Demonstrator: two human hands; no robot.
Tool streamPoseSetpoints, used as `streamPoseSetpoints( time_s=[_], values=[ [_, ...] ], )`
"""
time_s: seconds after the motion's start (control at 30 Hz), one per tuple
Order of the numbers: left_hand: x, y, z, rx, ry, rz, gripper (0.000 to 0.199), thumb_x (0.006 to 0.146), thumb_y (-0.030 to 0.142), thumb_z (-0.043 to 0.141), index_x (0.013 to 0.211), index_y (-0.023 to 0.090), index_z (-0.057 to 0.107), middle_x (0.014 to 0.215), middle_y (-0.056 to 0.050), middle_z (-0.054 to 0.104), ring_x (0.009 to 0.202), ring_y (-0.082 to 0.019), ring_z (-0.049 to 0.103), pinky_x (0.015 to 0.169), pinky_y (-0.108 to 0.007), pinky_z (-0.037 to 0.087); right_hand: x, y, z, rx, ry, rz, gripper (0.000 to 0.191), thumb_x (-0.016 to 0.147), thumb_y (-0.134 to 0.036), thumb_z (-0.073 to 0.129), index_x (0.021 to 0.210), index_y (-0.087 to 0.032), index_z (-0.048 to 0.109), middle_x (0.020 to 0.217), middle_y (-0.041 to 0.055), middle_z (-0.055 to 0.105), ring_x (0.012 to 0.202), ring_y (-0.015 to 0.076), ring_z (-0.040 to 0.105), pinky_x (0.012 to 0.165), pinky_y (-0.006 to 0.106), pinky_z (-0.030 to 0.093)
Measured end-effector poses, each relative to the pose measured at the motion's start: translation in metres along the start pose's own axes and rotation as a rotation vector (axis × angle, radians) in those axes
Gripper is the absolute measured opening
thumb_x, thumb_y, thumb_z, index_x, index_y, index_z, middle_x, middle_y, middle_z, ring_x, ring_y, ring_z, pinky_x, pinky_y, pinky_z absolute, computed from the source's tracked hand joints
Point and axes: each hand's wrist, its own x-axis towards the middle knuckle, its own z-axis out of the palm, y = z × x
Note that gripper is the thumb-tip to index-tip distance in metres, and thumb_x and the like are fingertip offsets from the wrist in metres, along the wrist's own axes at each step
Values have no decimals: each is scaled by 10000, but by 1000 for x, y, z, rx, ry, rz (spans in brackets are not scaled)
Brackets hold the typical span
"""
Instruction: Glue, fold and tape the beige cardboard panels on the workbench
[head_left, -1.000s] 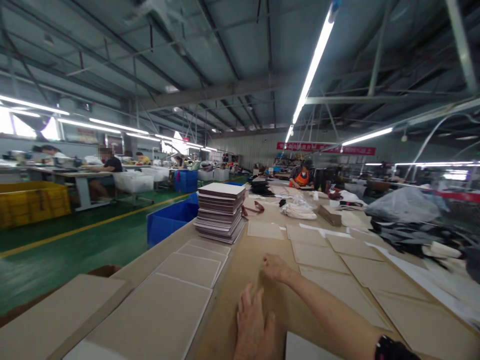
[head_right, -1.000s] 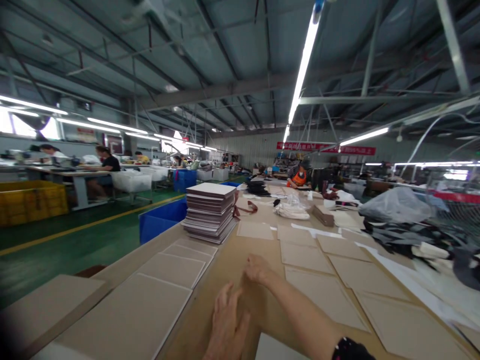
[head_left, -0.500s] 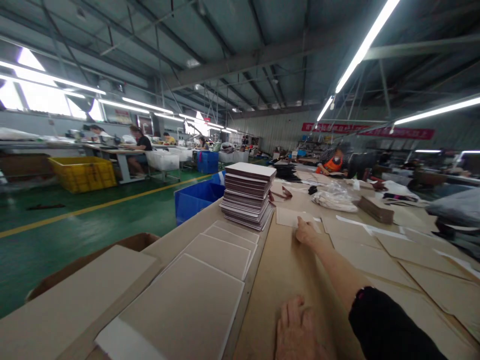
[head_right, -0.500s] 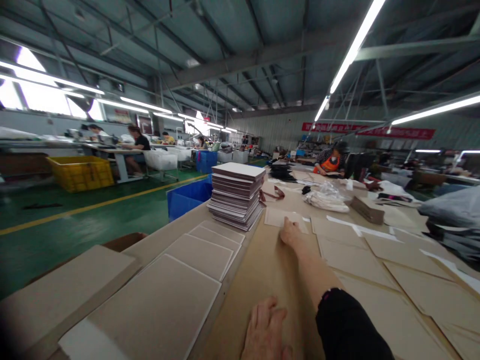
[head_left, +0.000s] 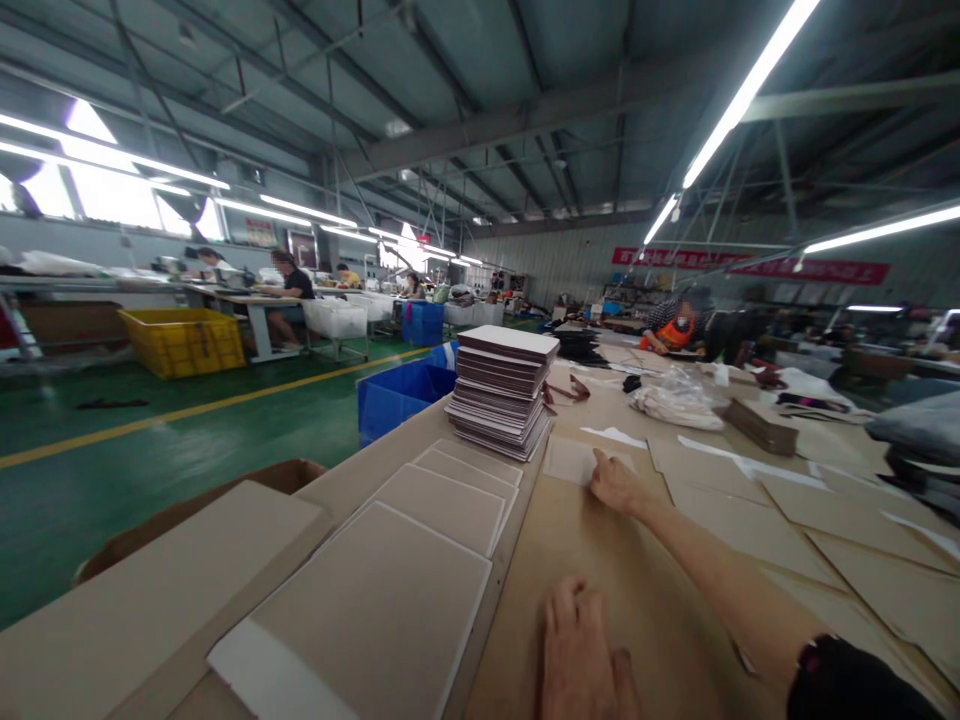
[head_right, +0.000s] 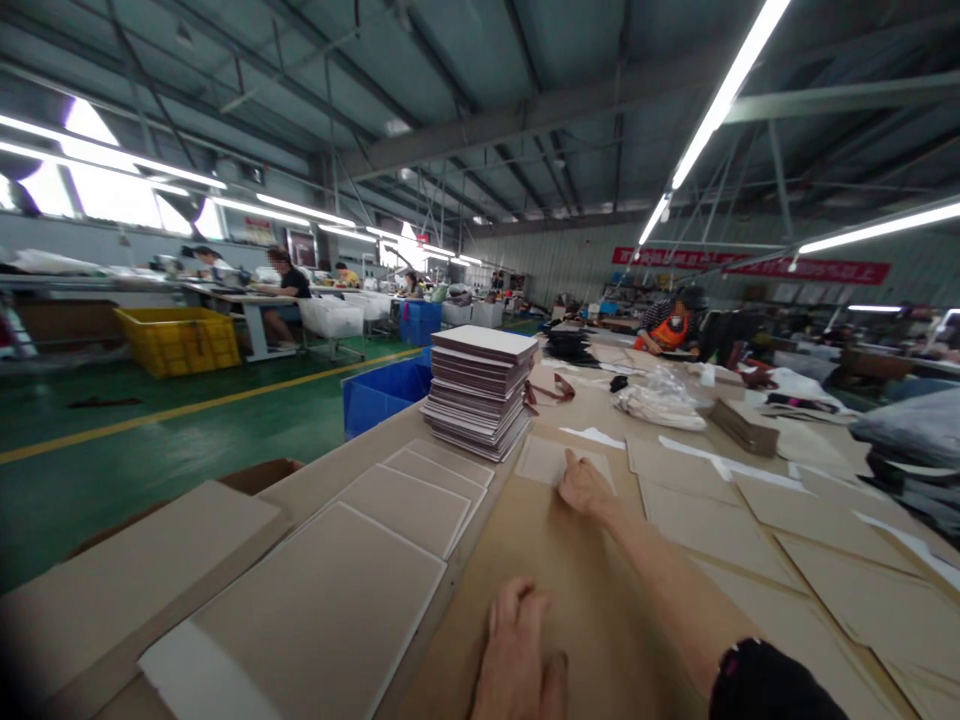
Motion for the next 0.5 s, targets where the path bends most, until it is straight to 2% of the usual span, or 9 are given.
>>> streamPoseSetpoints(
  time_s=[0.1,0.2,0.3,0.37,0.43,0.5],
  values=[
    [1,3,-10,-139,147,-84,573,718,72,476,1290,86,482,1453,-213,362,1386,-325,269,1166,-475,160,-47,-6,-3,8,-87,-84,651,810,-137,564,1421,-17,373,1077,149,663,1117,250,562,997,353,385],
    [5,2,-13,-252,273,-189,616,735,86,480,1344,47,393,1479,-240,301,1417,-321,217,1180,-445,122,-103,-12,-7,29,-147,-144,741,765,-165,530,1464,-40,315,1155,142,641,1103,233,565,1010,320,358],
    [8,3,-16,-255,345,-204,656,736,99,512,1364,-8,355,1475,-287,299,1428,-351,200,1177,-444,113,-143,-11,-19,128,-191,-214,762,785,-241,524,1486,-64,283,1205,123,630,1131,222,554,1038,316,339],
    [8,5,-20,-180,335,-185,657,751,111,530,1367,-43,358,1474,-321,305,1430,-384,197,1170,-469,116,-150,-2,-35,224,-157,-154,766,823,-308,520,1501,-85,243,1242,105,623,1186,225,523,1059,331,329],
    [6,11,-23,-25,283,-198,639,789,122,524,1382,-49,358,1478,-323,318,1424,-395,221,1159,-487,147,-143,12,-54,265,-82,14,729,872,-332,482,1510,-107,209,1288,95,602,1211,225,508,1053,345,344],
    [4,17,-26,186,201,-245,628,835,138,503,1416,-28,334,1496,-291,326,1421,-380,244,1149,-483,185,-130,28,-68,243,-53,141,642,926,-287,401,1501,-75,209,1292,136,590,1179,236,534,1030,370,369]
  ],
)
